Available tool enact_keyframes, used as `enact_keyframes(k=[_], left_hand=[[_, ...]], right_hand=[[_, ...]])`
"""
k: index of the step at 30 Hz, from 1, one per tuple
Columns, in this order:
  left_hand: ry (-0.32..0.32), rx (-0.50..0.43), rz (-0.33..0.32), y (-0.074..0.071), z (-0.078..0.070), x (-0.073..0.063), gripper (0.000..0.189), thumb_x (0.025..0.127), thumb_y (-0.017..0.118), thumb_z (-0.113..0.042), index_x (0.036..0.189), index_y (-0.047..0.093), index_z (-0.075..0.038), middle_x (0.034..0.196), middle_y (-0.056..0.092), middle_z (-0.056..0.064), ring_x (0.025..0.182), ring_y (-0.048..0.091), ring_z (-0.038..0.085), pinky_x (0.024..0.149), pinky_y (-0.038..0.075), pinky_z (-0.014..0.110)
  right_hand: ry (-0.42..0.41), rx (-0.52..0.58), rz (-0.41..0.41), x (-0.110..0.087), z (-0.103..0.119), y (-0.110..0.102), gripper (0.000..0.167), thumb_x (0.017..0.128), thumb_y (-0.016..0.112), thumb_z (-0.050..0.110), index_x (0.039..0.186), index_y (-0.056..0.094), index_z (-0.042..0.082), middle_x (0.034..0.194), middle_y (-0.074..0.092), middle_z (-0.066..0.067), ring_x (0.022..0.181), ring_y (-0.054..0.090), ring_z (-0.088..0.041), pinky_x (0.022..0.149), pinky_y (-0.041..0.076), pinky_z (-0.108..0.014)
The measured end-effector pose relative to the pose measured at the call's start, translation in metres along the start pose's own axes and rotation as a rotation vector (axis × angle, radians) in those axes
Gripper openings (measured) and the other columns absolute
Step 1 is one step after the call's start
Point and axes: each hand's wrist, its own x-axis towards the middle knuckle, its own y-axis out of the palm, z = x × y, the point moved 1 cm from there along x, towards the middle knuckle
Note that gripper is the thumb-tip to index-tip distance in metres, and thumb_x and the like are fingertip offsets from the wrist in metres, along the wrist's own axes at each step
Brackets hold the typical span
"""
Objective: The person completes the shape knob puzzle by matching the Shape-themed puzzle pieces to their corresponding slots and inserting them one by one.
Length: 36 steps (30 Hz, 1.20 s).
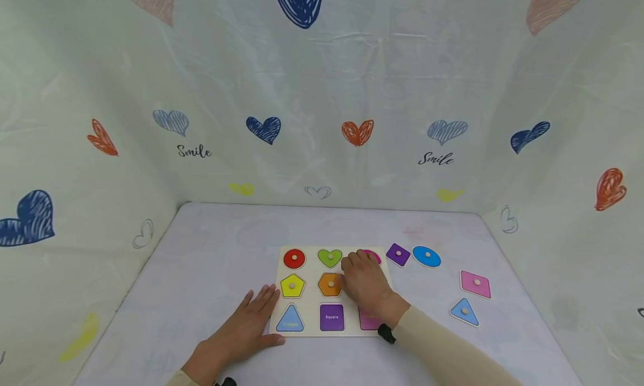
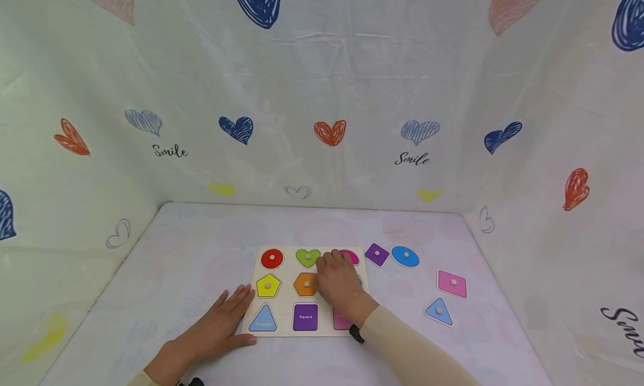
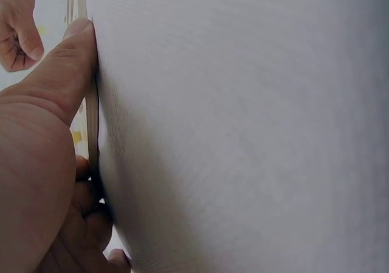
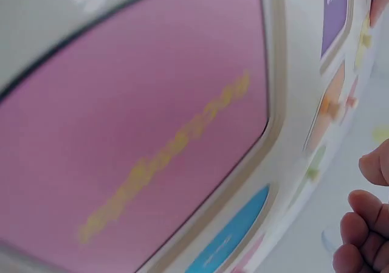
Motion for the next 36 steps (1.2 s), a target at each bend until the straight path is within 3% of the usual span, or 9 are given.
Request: enact_keyframes(k=[4, 14, 21, 28, 36], left_hand=[[0.0, 0.004, -0.004, 0.001, 0.001, 0.001, 0.109, 0.084, 0.081, -0.061, 0.166, 0.031, -0.007, 0.174, 0.03, 0.009, 0.163, 0.022, 0.032, 0.133, 0.013, 0.057], [-0.015, 0.008, 0.007, 0.0, -0.002, 0.0, 0.11, 0.084, 0.081, -0.061, 0.166, 0.032, -0.008, 0.174, 0.031, 0.008, 0.163, 0.021, 0.03, 0.133, 0.012, 0.057], [-0.025, 0.015, 0.005, -0.002, -0.004, 0.0, 0.11, 0.083, 0.081, -0.062, 0.167, 0.031, -0.01, 0.174, 0.03, 0.006, 0.163, 0.021, 0.03, 0.133, 0.012, 0.056], [-0.019, 0.003, 0.006, -0.003, -0.004, -0.002, 0.11, 0.084, 0.08, -0.062, 0.167, 0.031, -0.009, 0.174, 0.029, 0.007, 0.163, 0.021, 0.03, 0.133, 0.012, 0.057], [-0.025, 0.004, 0.003, -0.004, -0.005, -0.003, 0.11, 0.083, 0.081, -0.061, 0.166, 0.032, -0.01, 0.174, 0.03, 0.007, 0.163, 0.021, 0.03, 0.133, 0.012, 0.056]], right_hand=[[0.051, 0.01, 0.002, -0.003, -0.017, 0.0, 0.025, 0.096, 0.077, 0.032, 0.093, 0.066, 0.009, 0.082, 0.058, -0.002, 0.084, 0.052, -0.021, 0.077, 0.045, -0.036], [0.148, -0.012, -0.106, -0.013, -0.063, -0.014, 0.031, 0.088, 0.086, 0.029, 0.099, 0.069, 0.005, 0.09, 0.067, -0.01, 0.089, 0.059, -0.026, 0.074, 0.05, -0.04], [0.217, 0.028, -0.164, -0.024, -0.097, -0.017, 0.027, 0.088, 0.086, 0.019, 0.099, 0.068, 0.001, 0.09, 0.066, -0.013, 0.09, 0.059, -0.032, 0.074, 0.05, -0.044], [0.326, 0.008, -0.09, -0.042, -0.136, -0.014, 0.024, 0.093, 0.078, 0.018, 0.104, 0.067, -0.001, 0.096, 0.066, -0.016, 0.095, 0.058, -0.036, 0.08, 0.049, -0.049], [0.347, -0.003, -0.105, -0.06, -0.166, -0.013, 0.022, 0.092, 0.074, 0.012, 0.102, 0.066, -0.006, 0.094, 0.065, -0.021, 0.09, 0.058, -0.041, 0.075, 0.049, -0.054]])
